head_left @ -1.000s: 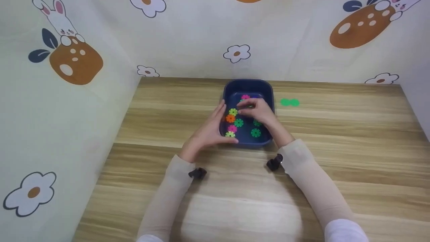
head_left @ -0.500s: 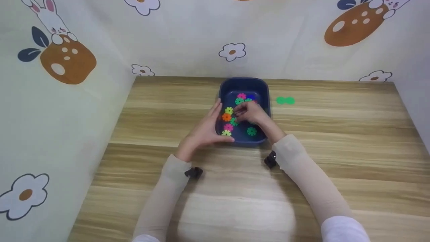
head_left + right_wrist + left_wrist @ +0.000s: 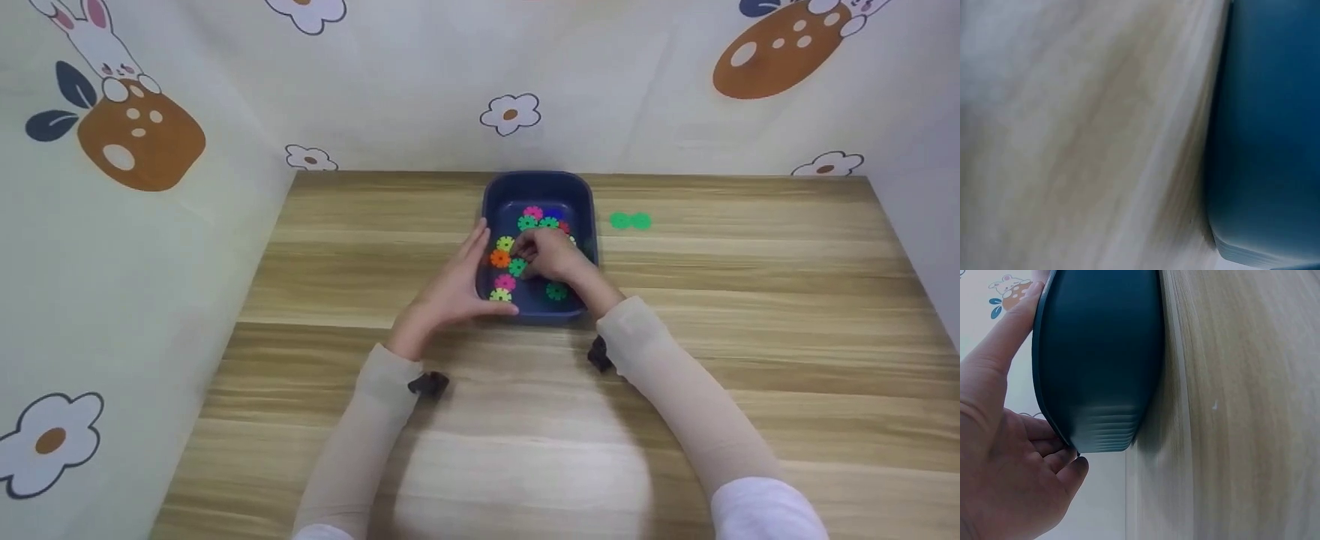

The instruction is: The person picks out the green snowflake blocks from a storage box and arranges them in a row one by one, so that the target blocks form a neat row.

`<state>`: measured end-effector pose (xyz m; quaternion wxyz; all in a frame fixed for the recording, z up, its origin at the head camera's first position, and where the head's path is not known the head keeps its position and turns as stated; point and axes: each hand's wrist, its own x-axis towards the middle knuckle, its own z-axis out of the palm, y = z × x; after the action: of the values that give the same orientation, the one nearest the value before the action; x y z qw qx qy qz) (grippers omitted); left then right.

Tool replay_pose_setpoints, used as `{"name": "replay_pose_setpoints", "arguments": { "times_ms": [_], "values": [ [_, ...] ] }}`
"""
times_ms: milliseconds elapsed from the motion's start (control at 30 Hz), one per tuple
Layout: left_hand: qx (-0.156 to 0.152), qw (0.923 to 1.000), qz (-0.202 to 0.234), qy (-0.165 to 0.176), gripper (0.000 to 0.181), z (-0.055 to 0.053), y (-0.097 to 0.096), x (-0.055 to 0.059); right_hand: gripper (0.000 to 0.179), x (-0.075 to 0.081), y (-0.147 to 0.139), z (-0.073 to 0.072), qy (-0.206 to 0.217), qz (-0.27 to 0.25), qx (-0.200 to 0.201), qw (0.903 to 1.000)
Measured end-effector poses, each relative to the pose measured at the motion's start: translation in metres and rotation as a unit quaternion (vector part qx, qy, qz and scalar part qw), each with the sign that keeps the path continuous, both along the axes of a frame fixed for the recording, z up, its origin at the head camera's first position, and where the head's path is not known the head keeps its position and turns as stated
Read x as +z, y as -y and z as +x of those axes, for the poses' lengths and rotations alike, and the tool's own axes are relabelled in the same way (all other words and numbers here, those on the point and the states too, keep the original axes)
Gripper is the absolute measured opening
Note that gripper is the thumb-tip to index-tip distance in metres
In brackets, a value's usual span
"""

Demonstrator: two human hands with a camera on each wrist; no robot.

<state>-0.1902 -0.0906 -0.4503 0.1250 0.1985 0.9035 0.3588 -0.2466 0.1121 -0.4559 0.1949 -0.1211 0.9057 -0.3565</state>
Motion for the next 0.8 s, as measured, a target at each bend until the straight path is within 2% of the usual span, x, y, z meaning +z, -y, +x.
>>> {"name": "replay_pose_setpoints", "arguments": {
  "times_ms": [433, 800],
  "values": [
    [-0.005, 1.0000, 0.003, -0.007, 0.122, -0.0004, 0.0015, -0.0024, 0.028, -0.0034, 0.0041, 0.0037, -0.032, 0.016, 0.025, 0.9990],
    [-0.005, 1.0000, 0.001, -0.003, 0.124, -0.0019, 0.0007, -0.0016, 0.025, 0.0001, 0.0029, 0.0033, -0.035, -0.057, -0.012, 0.9977]
  ]
}}
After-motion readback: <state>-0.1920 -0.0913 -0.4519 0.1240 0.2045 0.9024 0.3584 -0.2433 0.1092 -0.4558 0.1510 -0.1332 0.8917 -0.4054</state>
